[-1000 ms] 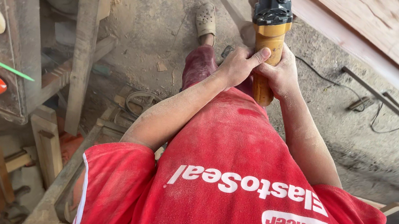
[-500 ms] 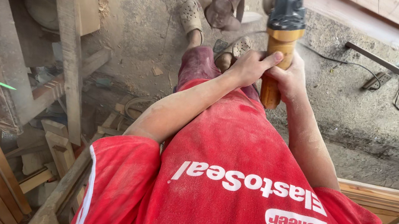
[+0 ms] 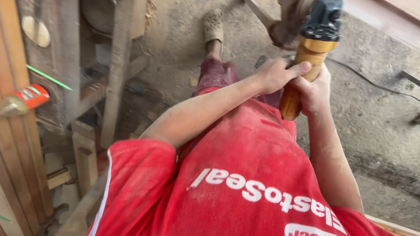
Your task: The person positions a long wooden plank on a workbench and uses a handheld electric sander to smooth its surface. The person moves the sander along the plank's length, adjusting grip and position to cover different areas.
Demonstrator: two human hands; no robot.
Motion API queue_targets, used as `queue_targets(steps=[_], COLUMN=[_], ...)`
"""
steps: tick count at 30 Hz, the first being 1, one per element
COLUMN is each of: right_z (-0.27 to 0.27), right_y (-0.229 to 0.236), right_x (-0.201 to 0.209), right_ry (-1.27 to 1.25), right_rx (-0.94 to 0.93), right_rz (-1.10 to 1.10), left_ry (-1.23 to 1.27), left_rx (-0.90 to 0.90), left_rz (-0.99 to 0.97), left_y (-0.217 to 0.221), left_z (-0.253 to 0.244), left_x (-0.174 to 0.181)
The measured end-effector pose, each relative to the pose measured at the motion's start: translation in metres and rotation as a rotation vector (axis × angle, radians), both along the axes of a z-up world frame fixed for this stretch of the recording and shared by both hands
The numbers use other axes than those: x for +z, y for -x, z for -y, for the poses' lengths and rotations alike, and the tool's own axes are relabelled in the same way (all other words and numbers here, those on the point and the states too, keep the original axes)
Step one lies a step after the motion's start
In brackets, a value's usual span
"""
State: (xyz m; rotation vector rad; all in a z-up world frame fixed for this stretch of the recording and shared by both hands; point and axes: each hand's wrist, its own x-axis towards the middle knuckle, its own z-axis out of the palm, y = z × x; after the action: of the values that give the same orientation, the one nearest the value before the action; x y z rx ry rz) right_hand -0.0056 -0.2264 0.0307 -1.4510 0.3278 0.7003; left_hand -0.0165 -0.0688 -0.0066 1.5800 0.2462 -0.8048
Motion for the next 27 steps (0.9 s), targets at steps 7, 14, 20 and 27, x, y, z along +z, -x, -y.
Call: queue_targets(steps=[7, 14, 20, 27], right_z=[-0.182, -0.285, -0.32, -0.252], right_y=[-0.038, -0.074, -0.086, -0.056], right_x=[0.008, 0.01, 0.003, 0.013], right_ry=[-0.047, -0.013, 0.138, 0.118], right_rx=[0.163, 0.324, 0.423, 0.191], right_rz=[0.023, 0.002, 0.138, 0.002], left_ry=[0.196, 0.219, 0.304, 0.127], left_rx=[0.193, 0.287, 0.414, 0.127], left_rz=[-0.01, -0.108, -0.105, -0.035], left_y=[-0.009, -0.022, -0.029, -0.034], left_z=[-0.183, -0.285, -0.324, -0.253], left_x=[0.001, 0.002, 0.004, 0.005])
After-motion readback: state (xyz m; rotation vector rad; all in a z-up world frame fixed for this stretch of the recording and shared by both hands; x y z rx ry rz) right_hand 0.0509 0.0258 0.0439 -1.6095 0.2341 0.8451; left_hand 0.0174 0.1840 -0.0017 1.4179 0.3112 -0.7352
